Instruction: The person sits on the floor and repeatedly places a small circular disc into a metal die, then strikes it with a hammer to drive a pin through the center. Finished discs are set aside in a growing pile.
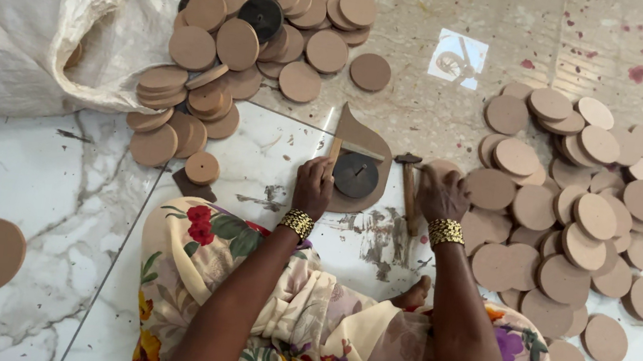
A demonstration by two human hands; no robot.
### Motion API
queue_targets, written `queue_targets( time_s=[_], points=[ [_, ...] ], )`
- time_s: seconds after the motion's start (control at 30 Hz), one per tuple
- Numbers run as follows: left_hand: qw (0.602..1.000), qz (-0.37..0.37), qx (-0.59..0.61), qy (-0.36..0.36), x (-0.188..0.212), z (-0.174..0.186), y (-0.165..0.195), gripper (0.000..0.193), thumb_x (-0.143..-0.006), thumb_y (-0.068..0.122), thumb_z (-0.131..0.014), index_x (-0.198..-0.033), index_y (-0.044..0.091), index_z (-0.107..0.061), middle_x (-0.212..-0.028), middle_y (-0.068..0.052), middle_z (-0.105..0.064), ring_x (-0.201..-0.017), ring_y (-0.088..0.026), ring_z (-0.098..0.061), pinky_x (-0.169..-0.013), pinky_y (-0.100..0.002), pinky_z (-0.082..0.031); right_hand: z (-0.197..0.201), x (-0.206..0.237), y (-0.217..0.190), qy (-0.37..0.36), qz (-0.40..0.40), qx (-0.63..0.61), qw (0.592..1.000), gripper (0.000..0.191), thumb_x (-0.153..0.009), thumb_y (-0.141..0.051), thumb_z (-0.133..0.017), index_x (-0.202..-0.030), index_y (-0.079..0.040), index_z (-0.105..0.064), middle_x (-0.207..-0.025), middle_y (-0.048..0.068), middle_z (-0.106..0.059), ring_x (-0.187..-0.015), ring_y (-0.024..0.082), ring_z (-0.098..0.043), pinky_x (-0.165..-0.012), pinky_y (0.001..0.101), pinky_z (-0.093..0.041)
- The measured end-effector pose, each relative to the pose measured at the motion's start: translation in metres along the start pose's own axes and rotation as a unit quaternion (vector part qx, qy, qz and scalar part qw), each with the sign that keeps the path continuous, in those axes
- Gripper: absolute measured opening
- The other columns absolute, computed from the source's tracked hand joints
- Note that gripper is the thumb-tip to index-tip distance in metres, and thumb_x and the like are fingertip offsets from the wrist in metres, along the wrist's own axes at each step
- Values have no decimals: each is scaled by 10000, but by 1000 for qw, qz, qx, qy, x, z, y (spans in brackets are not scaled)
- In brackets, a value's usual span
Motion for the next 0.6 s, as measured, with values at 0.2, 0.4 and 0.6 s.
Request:
queue_targets(
  time_s=[0.2,0.4,0.6],
  points=[
    [1000,1,2,12,-3,10,2,390,-936,160,-634,-1310,51,-610,-1325,-161,-604,-1264,-360,-540,-1105,-469,-429,12,-11,55,109,-100,34,988,270,-1024,-382,-558,-1285,-342,-610,-1477,234,-450,-1313,494,-408,-978,775,-296],
    [1000,2,15,17,-6,18,0,379,-955,189,-644,-1306,50,-612,-1322,-160,-609,-1263,-356,-548,-1109,-468,-432,8,2,117,34,-333,2,942,745,-894,-356,-684,-1558,-164,-406,-1512,200,-425,-1361,478,-390,-1050,762,-290],
    [1000,-9,18,17,-11,18,7,361,-939,182,-649,-1276,55,-621,-1331,-144,-616,-1254,-349,-551,-1094,-462,-444,56,6,130,181,-310,71,931,859,-706,-433,-825,-1375,-38,-459,-1434,253,-419,-1337,479,-358,-1015,709,-298]
  ],
)
Point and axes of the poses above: each hand's wrist, its own x-axis away from the middle knuckle, its own z-axis out of the back of the hand, y = z × x, the point moved 9 cm from there along -x, towards the middle knuckle
